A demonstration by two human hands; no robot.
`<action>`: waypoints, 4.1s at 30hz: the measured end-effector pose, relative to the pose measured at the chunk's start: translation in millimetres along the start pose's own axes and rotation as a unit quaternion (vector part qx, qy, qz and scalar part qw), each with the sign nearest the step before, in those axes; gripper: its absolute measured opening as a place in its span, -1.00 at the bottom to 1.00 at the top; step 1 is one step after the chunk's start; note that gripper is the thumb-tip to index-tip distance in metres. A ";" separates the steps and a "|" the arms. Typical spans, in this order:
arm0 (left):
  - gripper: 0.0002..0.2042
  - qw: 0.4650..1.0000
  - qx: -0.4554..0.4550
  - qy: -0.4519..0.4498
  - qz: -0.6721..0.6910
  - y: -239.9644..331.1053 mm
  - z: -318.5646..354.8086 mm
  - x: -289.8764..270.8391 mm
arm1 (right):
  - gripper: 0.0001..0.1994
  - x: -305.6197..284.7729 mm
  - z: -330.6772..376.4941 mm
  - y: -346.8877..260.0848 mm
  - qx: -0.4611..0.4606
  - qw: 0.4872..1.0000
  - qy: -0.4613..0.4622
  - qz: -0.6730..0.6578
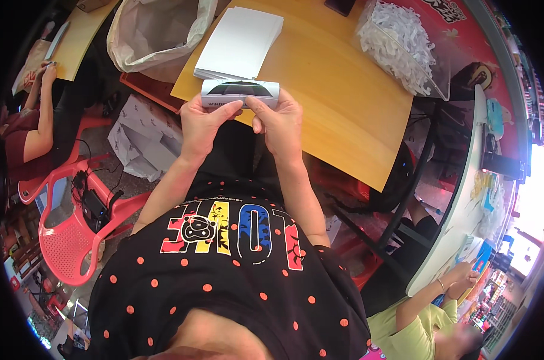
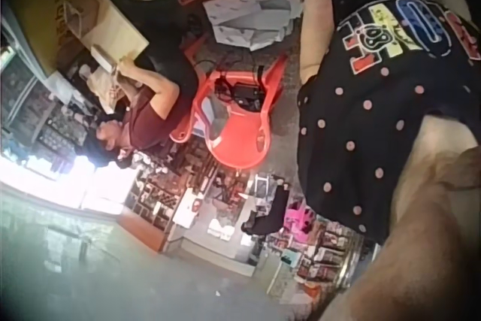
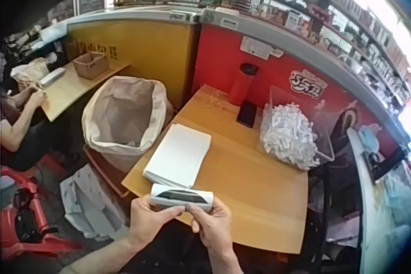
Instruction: Folding and inserting umbrella product labels into plastic sleeves.
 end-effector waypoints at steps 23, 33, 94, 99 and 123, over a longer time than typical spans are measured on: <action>-0.83 0.989 -0.145 0.009 0.022 -43.6 -8.2 -58.4 | -0.81 -37.9 -0.9 -3.9 0.030 0.997 -0.026 0.059; -0.76 0.982 -0.140 -0.063 -0.113 -22.0 -4.3 -38.6 | -0.82 -51.3 4.8 -5.3 0.019 0.993 0.037 0.115; -0.86 0.997 -0.054 0.024 0.050 27.9 -17.1 -94.8 | -0.71 -71.3 11.9 -39.8 -0.101 0.992 0.080 0.015; -0.85 0.953 0.024 0.198 0.229 23.1 -88.7 -166.8 | -0.72 -66.9 14.0 -35.8 -0.102 0.993 0.064 0.007; -0.79 0.981 -0.163 0.097 0.030 -44.6 22.2 -155.7 | -0.66 47.6 -43.5 -14.5 -0.305 0.553 0.048 0.774</action>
Point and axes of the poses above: each hand's wrist, its own z-axis away from the middle knuckle, its own x-axis out of the palm, y = z × x, the point moved 9 cm from there along -z, towards the middle knuckle, and after that the axes turned 15 degrees about x, right-handed, at the moved point
